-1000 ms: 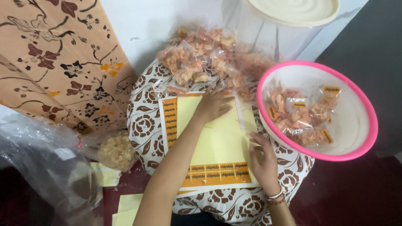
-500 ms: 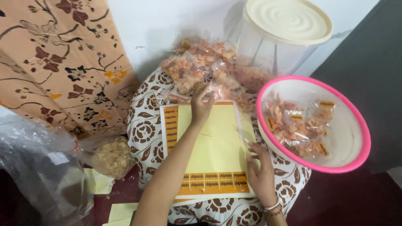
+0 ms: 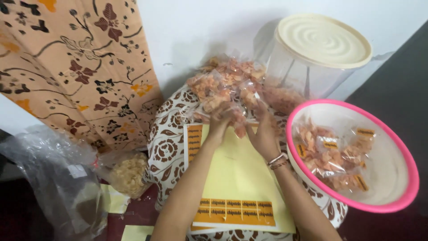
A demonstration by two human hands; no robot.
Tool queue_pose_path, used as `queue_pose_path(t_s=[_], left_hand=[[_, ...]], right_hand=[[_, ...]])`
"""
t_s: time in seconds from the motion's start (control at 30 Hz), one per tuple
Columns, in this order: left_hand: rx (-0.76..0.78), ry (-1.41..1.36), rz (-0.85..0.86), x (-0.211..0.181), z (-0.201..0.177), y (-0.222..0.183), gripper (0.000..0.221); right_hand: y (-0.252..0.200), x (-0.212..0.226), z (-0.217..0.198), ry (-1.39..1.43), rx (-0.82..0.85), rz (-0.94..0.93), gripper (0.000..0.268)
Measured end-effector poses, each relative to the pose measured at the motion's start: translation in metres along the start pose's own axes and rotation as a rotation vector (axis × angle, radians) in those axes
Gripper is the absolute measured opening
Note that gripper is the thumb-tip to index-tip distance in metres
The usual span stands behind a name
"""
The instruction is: The person picks up a sheet of labels, removes individual labels, and sticks them onto clear plastic bags of snacks.
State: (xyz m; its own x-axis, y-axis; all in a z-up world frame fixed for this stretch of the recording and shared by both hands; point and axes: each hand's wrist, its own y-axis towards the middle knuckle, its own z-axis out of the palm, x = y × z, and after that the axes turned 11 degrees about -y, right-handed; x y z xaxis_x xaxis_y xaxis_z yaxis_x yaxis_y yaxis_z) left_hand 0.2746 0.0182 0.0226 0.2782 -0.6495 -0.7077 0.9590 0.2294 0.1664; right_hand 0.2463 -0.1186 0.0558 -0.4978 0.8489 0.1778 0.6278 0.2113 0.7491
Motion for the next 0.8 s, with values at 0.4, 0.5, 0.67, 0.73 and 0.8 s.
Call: queue_pose_path(t_s=[0.4, 0.5, 0.67, 0.73, 0.8], left_hand=[[-0.136, 0.035, -0.137, 0.052, -0.039, 0.024, 0.038], [-0.133, -0.039, -0.148, 0.034, -0.022, 0.012, 0.038], [-0.160, -0.167, -0.128, 0.015, -0.013, 0.011, 0.025], [-0.164, -0.216, -0.103, 0.011, -0.022, 0.017, 0.024], [-0.120, -0.081, -0.027, 0.002, -0.030, 0.021, 0.031]], right_hand=[[-0.023, -0.011, 0.020, 0.645, 0.197, 0.407, 0.073], [-0.020, -0.009, 0.010, 0.537, 0.161, 0.366, 0.067], [-0.023, -0.013, 0.007, 0.362, 0.132, 0.343, 0.059], [-0.021, -0.014, 0.006, 0.330, 0.126, 0.372, 0.061], [-0.017, -0.013, 0.002, 0.451, 0.072, 0.437, 0.061]])
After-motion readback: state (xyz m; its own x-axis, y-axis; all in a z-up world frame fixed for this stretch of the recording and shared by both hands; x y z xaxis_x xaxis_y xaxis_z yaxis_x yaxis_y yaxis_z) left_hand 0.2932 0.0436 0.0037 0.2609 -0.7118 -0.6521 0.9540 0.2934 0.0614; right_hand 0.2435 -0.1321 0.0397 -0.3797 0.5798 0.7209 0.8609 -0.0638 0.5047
